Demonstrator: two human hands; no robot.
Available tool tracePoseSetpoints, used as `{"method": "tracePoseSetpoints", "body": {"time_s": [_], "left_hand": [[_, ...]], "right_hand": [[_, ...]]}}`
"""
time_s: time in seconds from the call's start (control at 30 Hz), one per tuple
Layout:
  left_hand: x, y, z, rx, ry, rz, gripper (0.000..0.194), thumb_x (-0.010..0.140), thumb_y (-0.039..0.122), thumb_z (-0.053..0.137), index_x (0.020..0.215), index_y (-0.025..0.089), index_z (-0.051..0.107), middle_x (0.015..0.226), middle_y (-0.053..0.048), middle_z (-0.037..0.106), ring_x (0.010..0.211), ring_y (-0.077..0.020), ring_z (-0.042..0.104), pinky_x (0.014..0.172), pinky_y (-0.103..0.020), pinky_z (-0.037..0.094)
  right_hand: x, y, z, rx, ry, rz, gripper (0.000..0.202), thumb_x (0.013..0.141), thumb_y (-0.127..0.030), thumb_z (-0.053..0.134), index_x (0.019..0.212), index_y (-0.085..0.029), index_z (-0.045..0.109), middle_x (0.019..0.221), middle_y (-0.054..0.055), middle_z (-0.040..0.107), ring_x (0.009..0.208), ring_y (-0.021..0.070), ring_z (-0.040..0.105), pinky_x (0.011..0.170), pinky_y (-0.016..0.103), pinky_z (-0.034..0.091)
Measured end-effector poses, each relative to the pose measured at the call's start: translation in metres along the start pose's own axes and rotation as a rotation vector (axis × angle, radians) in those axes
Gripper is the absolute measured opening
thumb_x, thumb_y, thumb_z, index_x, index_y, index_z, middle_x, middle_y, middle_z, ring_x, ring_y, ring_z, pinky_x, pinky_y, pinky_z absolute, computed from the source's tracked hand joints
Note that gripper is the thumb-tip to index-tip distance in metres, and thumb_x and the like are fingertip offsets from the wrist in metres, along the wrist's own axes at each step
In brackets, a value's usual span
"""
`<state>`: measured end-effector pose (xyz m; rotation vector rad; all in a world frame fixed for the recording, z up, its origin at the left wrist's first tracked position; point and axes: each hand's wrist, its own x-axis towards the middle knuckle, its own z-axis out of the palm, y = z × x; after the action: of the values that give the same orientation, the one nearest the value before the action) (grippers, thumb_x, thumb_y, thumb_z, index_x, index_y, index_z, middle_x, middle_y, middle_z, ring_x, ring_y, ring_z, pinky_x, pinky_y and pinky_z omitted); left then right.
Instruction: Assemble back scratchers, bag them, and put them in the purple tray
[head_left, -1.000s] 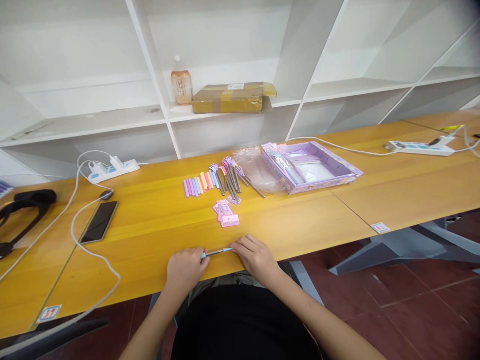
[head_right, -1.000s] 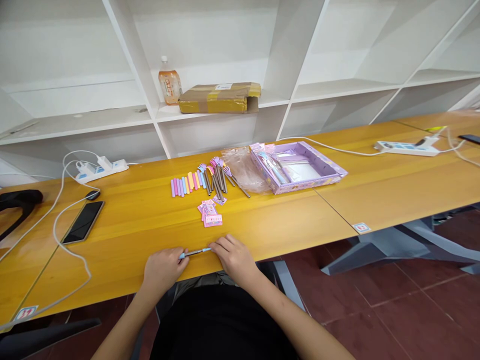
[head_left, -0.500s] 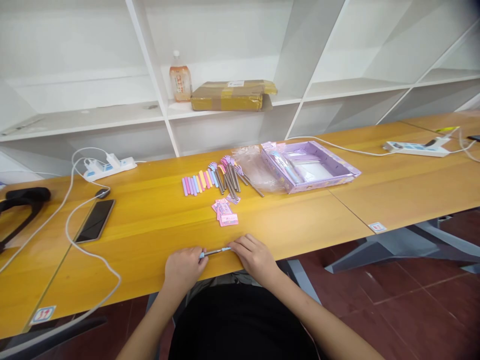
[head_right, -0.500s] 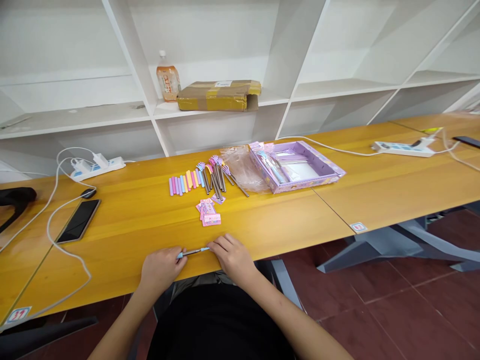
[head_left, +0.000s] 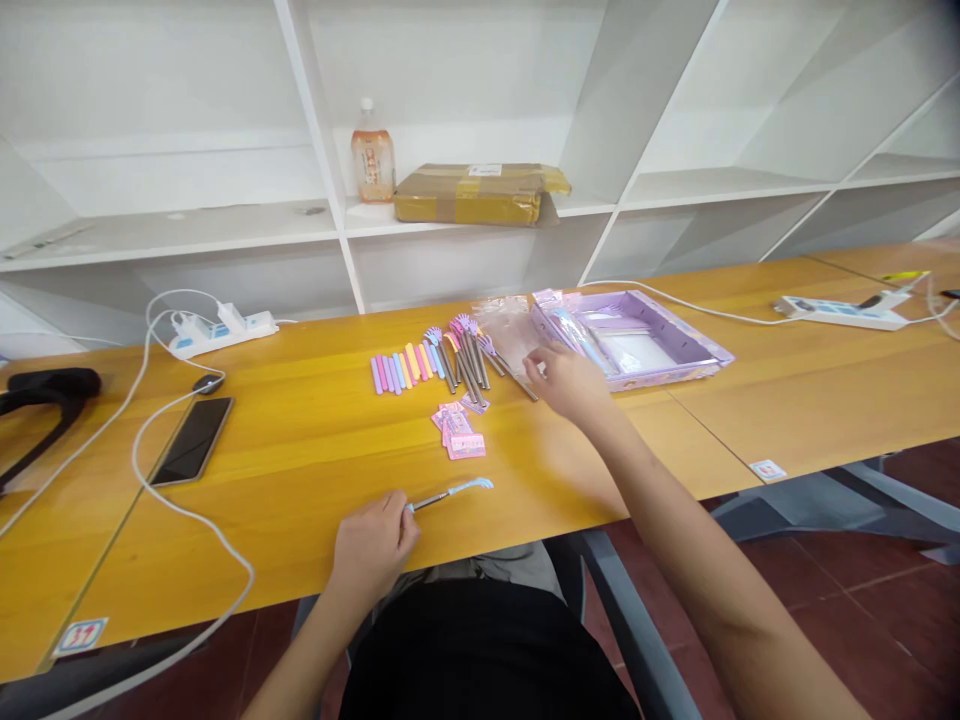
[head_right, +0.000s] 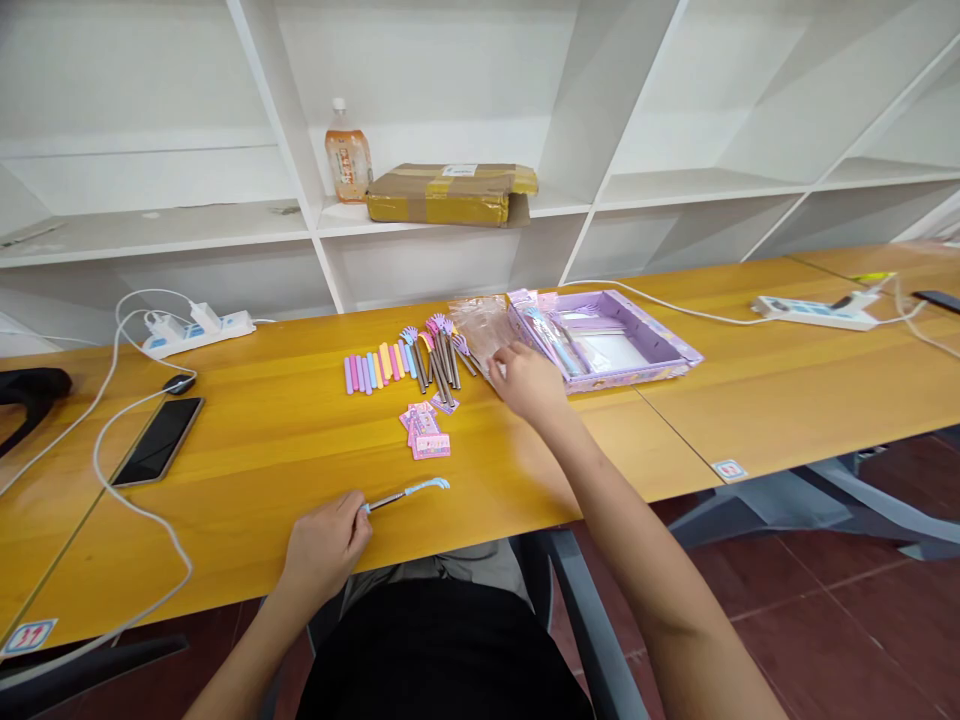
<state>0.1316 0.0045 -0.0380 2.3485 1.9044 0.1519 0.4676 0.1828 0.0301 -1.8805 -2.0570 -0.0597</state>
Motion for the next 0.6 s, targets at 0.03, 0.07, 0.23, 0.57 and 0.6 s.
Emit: {"method": "tracePoseSetpoints", "body": {"time_s": [0.03, 0.07, 0.23, 0.57, 0.6], "left_hand": [[0.000, -0.001, 0.001, -0.006, 0.005, 0.001, 0.025, 0.105, 0.025, 0.041, 0.091, 0.022, 0.062, 0.087, -0.005, 0.074, 0.080, -0.0235, 0.069, 0.069, -0.034, 0.034], [0.000, -0.001, 0.001, -0.013, 0.010, 0.002, 0.025, 0.105, 0.025, 0.042, 0.090, 0.022, 0.061, 0.086, -0.005, 0.074, 0.079, -0.0234, 0.069, 0.070, -0.034, 0.034], [0.000, -0.003, 0.002, -0.033, 0.017, 0.004, 0.024, 0.105, 0.025, 0.042, 0.089, 0.022, 0.061, 0.083, -0.005, 0.073, 0.077, -0.0229, 0.069, 0.069, -0.034, 0.033], [0.001, -0.004, -0.001, -0.042, -0.018, 0.005, 0.024, 0.105, 0.025, 0.041, 0.088, 0.023, 0.059, 0.083, -0.003, 0.073, 0.078, -0.0225, 0.069, 0.068, -0.034, 0.033], [0.001, -0.004, -0.001, -0.040, -0.020, 0.001, 0.024, 0.105, 0.026, 0.041, 0.088, 0.023, 0.058, 0.084, -0.003, 0.073, 0.078, -0.0227, 0.069, 0.068, -0.034, 0.033]], "right_hand": [[0.018, 0.008, 0.005, -0.079, -0.070, 0.093, 0.037, 0.111, -0.040, 0.047, 0.123, -0.016, 0.073, 0.131, 0.018, 0.073, 0.115, 0.0313, 0.072, 0.093, 0.038, 0.052], [0.034, 0.015, 0.010, -0.135, -0.137, 0.169, 0.041, 0.110, -0.042, 0.049, 0.129, -0.013, 0.070, 0.134, 0.021, 0.072, 0.119, 0.0335, 0.071, 0.096, 0.039, 0.052], [0.063, 0.027, 0.041, -0.187, -0.190, 0.283, 0.060, 0.109, -0.053, 0.049, 0.135, 0.000, 0.061, 0.126, 0.031, 0.072, 0.122, 0.0400, 0.071, 0.100, 0.046, 0.053], [0.060, 0.036, 0.058, -0.185, -0.138, 0.348, 0.052, 0.105, -0.047, 0.060, 0.136, -0.005, 0.058, 0.125, 0.029, 0.071, 0.121, 0.0376, 0.072, 0.097, 0.043, 0.056], [0.059, 0.037, 0.058, -0.185, -0.131, 0.343, 0.051, 0.105, -0.046, 0.059, 0.136, -0.005, 0.059, 0.128, 0.030, 0.069, 0.121, 0.0377, 0.071, 0.097, 0.043, 0.056]]}}
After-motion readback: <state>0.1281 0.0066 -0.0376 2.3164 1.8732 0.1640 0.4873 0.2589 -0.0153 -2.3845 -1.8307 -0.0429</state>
